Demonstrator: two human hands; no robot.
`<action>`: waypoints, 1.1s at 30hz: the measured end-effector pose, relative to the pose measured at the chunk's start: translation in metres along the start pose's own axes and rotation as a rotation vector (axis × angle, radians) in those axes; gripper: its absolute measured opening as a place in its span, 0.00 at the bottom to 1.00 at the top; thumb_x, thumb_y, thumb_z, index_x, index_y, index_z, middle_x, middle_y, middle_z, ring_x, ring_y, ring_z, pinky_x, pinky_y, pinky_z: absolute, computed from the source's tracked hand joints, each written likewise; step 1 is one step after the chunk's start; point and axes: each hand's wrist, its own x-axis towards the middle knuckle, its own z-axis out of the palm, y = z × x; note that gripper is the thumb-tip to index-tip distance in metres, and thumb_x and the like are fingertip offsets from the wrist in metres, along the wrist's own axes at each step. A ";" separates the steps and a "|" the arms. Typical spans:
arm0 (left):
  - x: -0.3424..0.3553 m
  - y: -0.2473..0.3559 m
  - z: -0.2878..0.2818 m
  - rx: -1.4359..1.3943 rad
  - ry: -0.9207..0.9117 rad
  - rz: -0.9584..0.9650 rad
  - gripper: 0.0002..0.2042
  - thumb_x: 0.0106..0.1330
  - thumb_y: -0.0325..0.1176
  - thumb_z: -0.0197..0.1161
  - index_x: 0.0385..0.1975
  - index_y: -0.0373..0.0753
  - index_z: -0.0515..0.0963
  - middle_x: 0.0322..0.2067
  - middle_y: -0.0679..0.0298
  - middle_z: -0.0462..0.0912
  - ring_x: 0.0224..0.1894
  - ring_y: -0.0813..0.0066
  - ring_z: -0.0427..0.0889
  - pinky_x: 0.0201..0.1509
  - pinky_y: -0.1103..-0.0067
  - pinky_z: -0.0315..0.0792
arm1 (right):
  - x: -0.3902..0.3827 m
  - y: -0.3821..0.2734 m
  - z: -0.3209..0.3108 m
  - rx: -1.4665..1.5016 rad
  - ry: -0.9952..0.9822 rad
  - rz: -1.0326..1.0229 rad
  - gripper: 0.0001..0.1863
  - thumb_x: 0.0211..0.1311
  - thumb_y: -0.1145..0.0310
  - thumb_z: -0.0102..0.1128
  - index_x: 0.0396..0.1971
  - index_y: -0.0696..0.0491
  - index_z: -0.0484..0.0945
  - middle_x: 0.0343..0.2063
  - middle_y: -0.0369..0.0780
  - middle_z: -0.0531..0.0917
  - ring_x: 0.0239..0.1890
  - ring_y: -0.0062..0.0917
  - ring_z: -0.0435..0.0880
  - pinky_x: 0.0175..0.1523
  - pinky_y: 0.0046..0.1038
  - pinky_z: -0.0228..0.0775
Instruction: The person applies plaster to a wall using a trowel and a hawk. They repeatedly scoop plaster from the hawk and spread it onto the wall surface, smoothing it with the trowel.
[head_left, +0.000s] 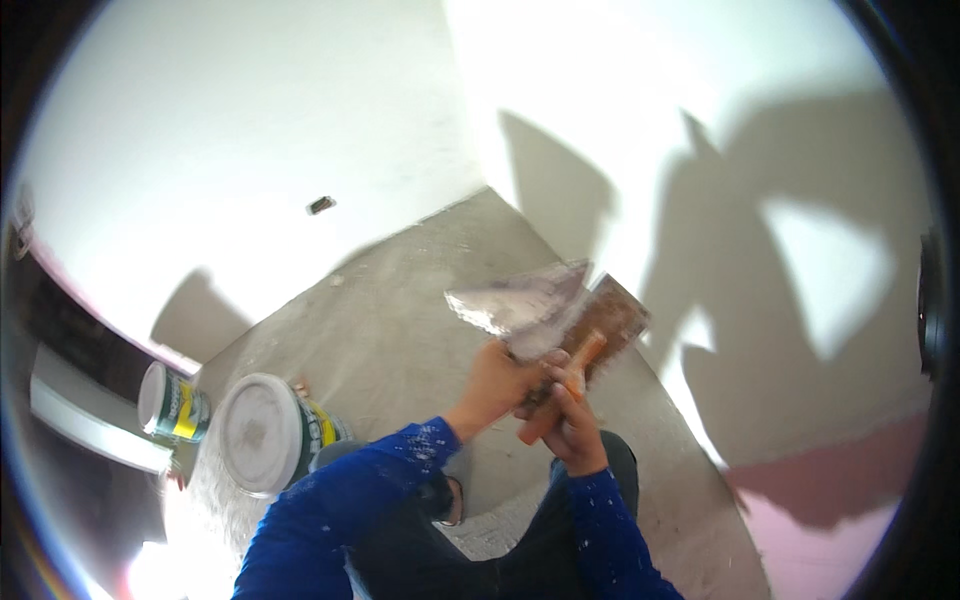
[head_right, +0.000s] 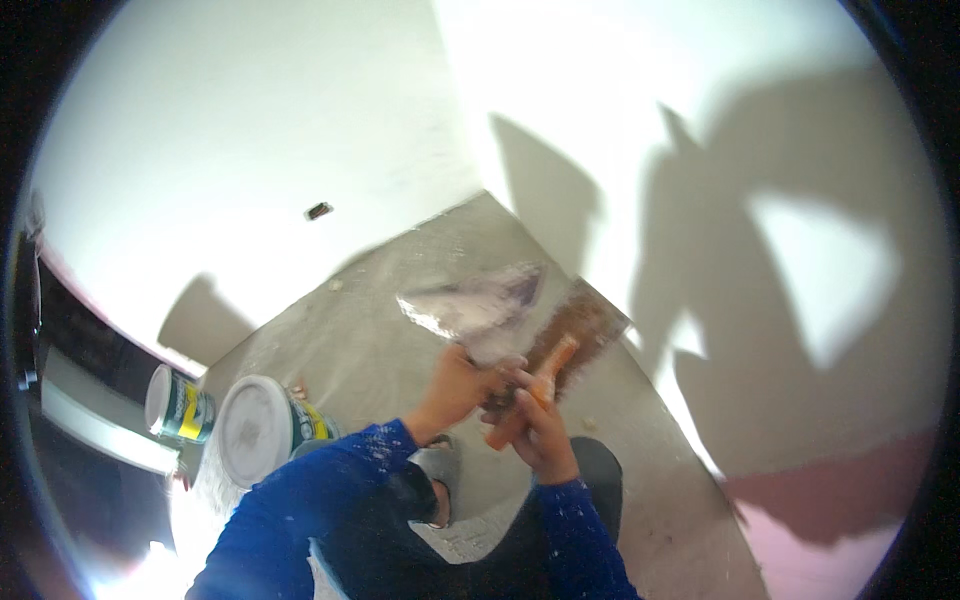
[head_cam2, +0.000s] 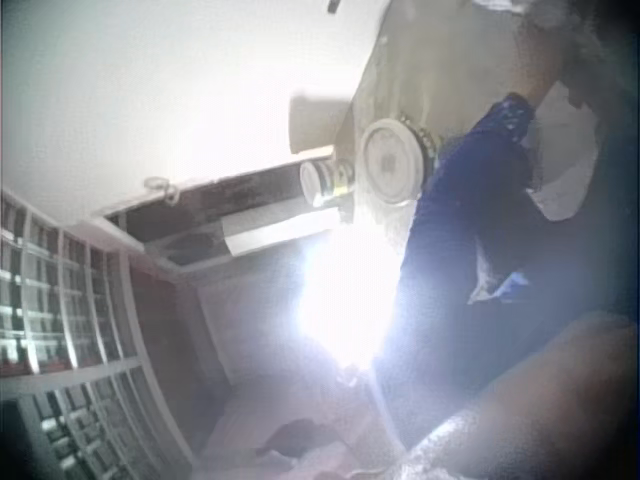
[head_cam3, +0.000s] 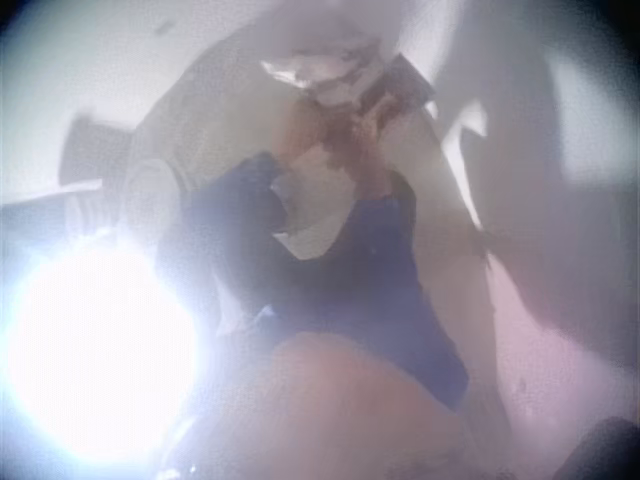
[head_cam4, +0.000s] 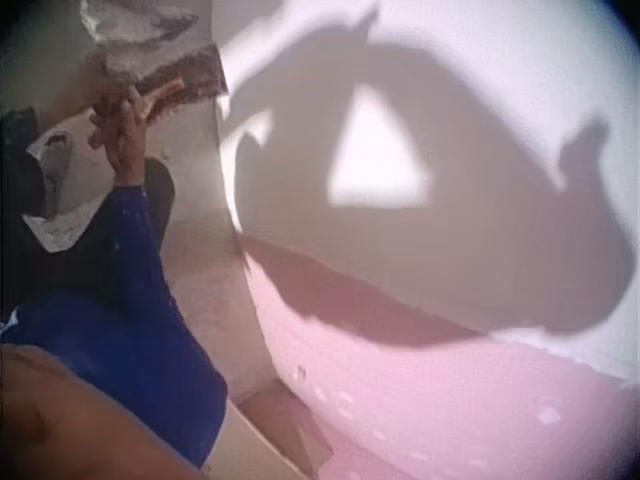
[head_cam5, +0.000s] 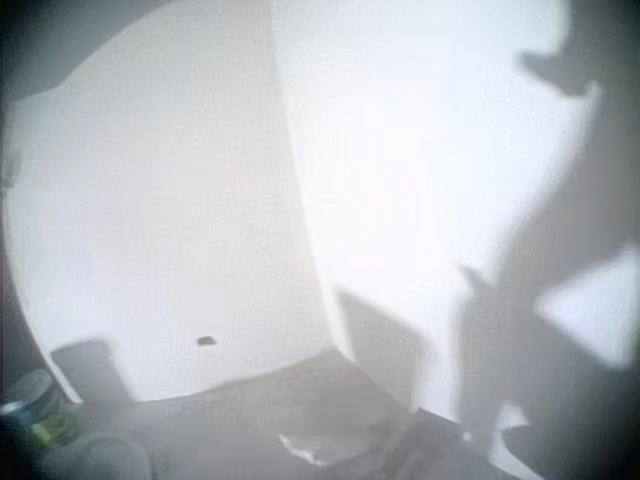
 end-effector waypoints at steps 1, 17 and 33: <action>-0.001 -0.001 0.003 0.130 0.049 -0.025 0.12 0.61 0.34 0.67 0.39 0.33 0.84 0.30 0.57 0.87 0.33 0.74 0.85 0.36 0.76 0.77 | 0.002 0.002 -0.002 -0.009 0.021 -0.009 0.25 0.71 0.62 0.56 0.62 0.57 0.66 0.51 0.42 0.78 0.50 0.32 0.80 0.53 0.36 0.77; -0.459 0.004 -0.097 0.031 -0.107 -0.847 0.20 0.75 0.46 0.52 0.29 0.36 0.81 0.23 0.68 0.78 0.27 0.79 0.77 0.34 0.79 0.71 | 0.010 0.013 -0.026 -0.266 0.145 0.003 0.23 0.65 0.60 0.61 0.55 0.56 0.70 0.42 0.38 0.78 0.39 0.24 0.78 0.41 0.27 0.71; -0.565 0.059 -0.037 -0.602 -0.512 -0.916 0.18 0.70 0.40 0.55 0.53 0.36 0.79 0.46 0.66 0.84 0.48 0.78 0.79 0.50 0.74 0.75 | 0.001 0.005 -0.014 -0.266 0.068 0.089 0.23 0.66 0.61 0.60 0.56 0.57 0.70 0.41 0.39 0.77 0.38 0.23 0.77 0.39 0.26 0.69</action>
